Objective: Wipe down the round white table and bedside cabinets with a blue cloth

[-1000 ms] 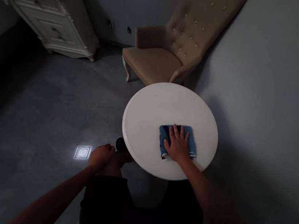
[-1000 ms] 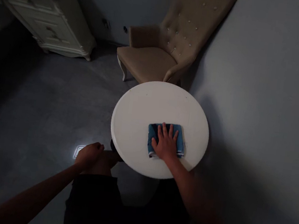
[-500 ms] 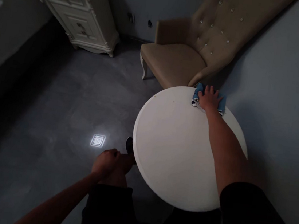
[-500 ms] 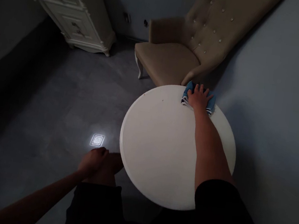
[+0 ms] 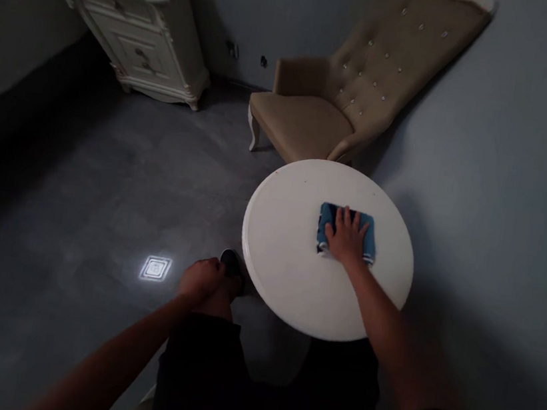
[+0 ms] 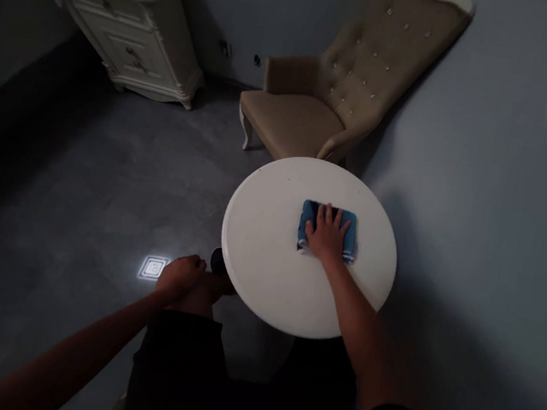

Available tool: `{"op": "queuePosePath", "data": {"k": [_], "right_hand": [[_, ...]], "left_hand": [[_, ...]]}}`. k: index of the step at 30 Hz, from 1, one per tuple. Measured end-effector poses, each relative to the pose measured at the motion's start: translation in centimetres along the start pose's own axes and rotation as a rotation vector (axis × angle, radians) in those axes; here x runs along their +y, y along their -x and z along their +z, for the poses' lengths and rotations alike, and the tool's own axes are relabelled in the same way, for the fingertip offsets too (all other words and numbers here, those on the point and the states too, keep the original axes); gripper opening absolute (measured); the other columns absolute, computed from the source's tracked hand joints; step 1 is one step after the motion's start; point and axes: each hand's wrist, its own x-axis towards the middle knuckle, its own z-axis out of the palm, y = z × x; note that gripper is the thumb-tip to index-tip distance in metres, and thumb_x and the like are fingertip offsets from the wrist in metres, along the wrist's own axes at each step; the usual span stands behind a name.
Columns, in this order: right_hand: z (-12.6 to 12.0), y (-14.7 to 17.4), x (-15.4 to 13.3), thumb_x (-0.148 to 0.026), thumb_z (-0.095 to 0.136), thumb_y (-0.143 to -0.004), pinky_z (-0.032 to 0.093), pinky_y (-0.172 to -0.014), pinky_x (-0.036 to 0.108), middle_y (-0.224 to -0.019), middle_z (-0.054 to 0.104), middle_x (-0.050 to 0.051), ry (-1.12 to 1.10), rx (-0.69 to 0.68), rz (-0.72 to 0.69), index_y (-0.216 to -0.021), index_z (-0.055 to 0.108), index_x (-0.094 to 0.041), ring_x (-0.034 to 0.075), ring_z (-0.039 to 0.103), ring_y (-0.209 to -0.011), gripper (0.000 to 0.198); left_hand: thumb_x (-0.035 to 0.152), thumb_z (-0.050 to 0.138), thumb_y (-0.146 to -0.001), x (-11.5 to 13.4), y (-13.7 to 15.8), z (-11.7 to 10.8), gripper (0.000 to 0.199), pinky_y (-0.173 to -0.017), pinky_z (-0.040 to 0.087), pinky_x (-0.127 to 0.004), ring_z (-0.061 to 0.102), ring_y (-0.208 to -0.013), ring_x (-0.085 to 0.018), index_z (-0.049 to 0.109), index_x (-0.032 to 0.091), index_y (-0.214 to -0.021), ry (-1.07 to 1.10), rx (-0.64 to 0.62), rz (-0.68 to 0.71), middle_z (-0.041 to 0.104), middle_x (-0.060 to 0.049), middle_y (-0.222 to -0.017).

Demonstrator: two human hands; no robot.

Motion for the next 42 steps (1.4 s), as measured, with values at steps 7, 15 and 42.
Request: {"op": "queuePosePath", "data": {"k": [7,15,42], "right_hand": [[3.0,22.4,-3.9,-0.060,0.043,-0.116,0.028,-0.138,0.088,-0.192,0.035,0.004,-0.073,0.053,-0.152,-0.192,0.007,-0.036,0.054,0.022,-0.179,0.088],[3.1,20.1,-3.5,-0.074,0.033,-0.116,0.025,-0.140,0.090,-0.193,0.031,-0.004,-0.147,0.015,-0.159,-0.191,0.006,-0.046,0.051,0.020,-0.180,0.084],[-0.5,-18.2,-0.7,-0.064,0.021,-0.121,0.018,-0.132,0.093,-0.196,0.016,0.027,-0.060,-0.037,0.102,-0.188,0.026,-0.012,0.058,0.017,-0.177,0.086]], "left_hand": [[0.046,0.038,-0.115,-0.3,1.4,0.2,0.055,-0.096,0.061,-0.042,0.082,-0.120,-0.038,0.085,0.017,-0.118,-0.025,0.007,0.008,0.086,-0.023,-0.127],[0.046,0.041,-0.114,-1.8,0.7,1.1,0.053,-0.093,0.060,-0.041,0.083,-0.116,-0.038,0.086,0.018,-0.112,0.003,0.007,0.005,0.086,-0.023,-0.124],[0.047,0.038,-0.114,-1.5,-1.0,-0.8,0.055,-0.094,0.060,-0.042,0.082,-0.116,-0.037,0.085,0.018,-0.114,-0.036,-0.049,-0.074,0.086,-0.021,-0.123]]}}
